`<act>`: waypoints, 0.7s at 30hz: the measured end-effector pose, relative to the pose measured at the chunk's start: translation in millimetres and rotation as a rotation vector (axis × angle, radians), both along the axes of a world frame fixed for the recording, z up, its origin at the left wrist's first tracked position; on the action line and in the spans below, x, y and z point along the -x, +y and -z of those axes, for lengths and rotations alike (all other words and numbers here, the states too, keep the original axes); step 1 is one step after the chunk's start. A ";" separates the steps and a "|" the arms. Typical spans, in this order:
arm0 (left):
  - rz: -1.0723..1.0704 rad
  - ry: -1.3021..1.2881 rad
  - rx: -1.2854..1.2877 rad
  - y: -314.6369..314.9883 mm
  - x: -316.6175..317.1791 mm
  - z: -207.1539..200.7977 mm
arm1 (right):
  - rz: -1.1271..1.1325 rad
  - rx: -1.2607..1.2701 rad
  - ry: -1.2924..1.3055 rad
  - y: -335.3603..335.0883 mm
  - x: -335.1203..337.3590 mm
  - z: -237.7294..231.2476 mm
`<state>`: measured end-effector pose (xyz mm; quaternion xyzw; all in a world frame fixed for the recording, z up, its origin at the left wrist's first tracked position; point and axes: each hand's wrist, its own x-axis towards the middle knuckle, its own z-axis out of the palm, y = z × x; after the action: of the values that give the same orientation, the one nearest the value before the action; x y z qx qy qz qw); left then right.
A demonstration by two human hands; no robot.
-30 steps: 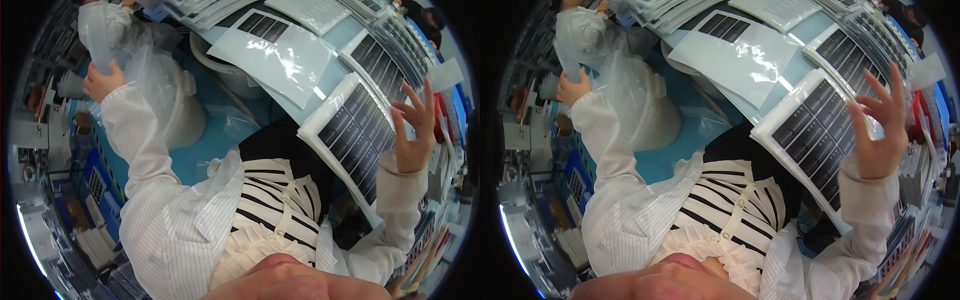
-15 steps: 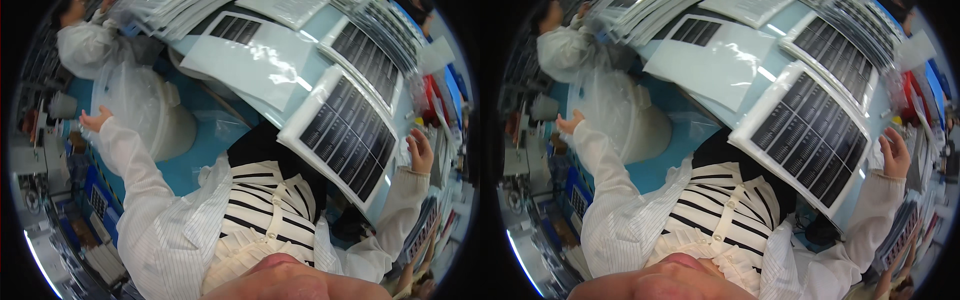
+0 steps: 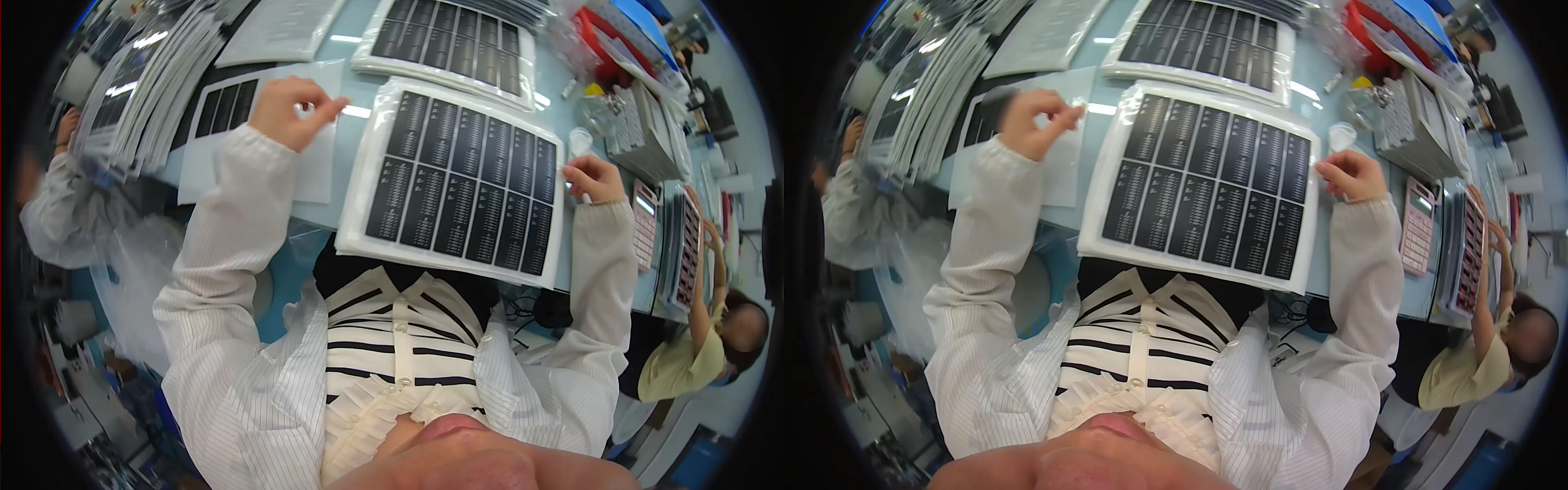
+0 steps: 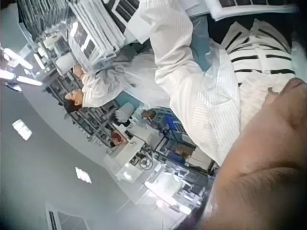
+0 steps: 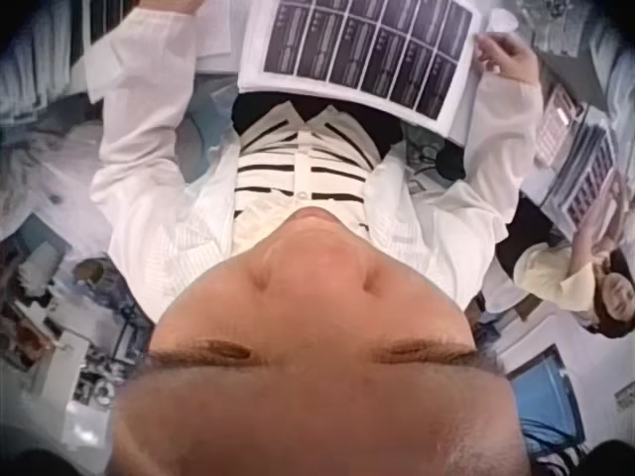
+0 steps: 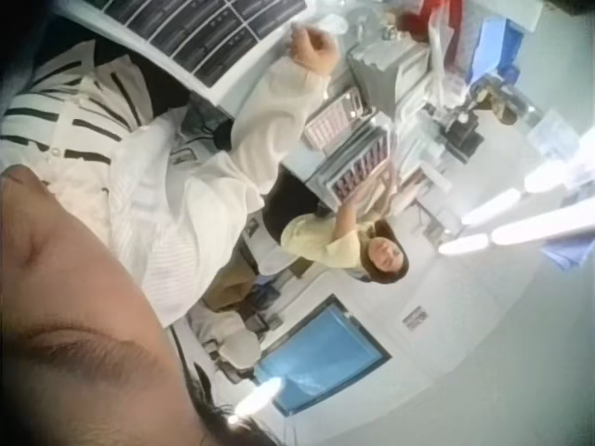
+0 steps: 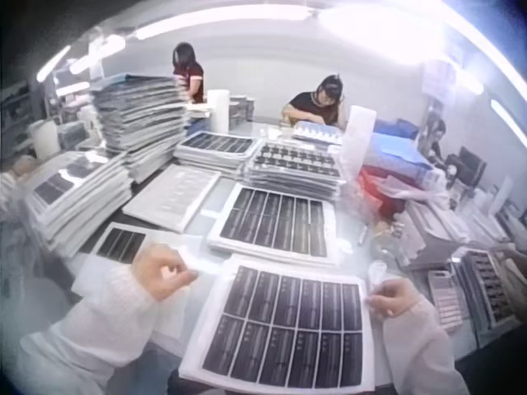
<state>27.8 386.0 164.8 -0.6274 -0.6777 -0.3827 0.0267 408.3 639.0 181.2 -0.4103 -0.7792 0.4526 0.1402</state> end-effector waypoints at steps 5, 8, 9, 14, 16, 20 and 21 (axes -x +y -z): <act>-0.028 -0.361 0.388 44.6 -10.5 15.1 | 0.000 0.123 -0.082 8.6 22.0 -9.8; 0.074 -0.487 0.443 42.9 -15.8 10.8 | 0.038 0.251 -0.083 12.7 31.2 -11.6; 0.100 -0.597 0.426 42.5 -14.6 16.4 | 0.024 0.271 -0.055 13.8 32.8 -12.2; 0.115 -0.433 0.370 36.1 -19.3 -2.3 | 0.017 0.298 0.023 13.0 30.4 -3.0; 0.107 -0.259 0.260 34.8 -22.3 -5.1 | 0.051 0.265 0.083 6.5 32.2 -3.9; 0.104 -0.362 0.172 33.9 -29.3 -4.8 | 0.045 0.264 0.086 9.4 30.1 2.2; 0.107 -0.332 0.176 33.6 -30.5 -6.0 | 0.043 0.234 0.090 9.0 29.9 1.3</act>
<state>58.3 419.7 170.7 -0.5907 -0.6691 -0.4212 -0.1608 378.4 648.1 179.9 -0.4197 -0.7052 0.5551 0.1358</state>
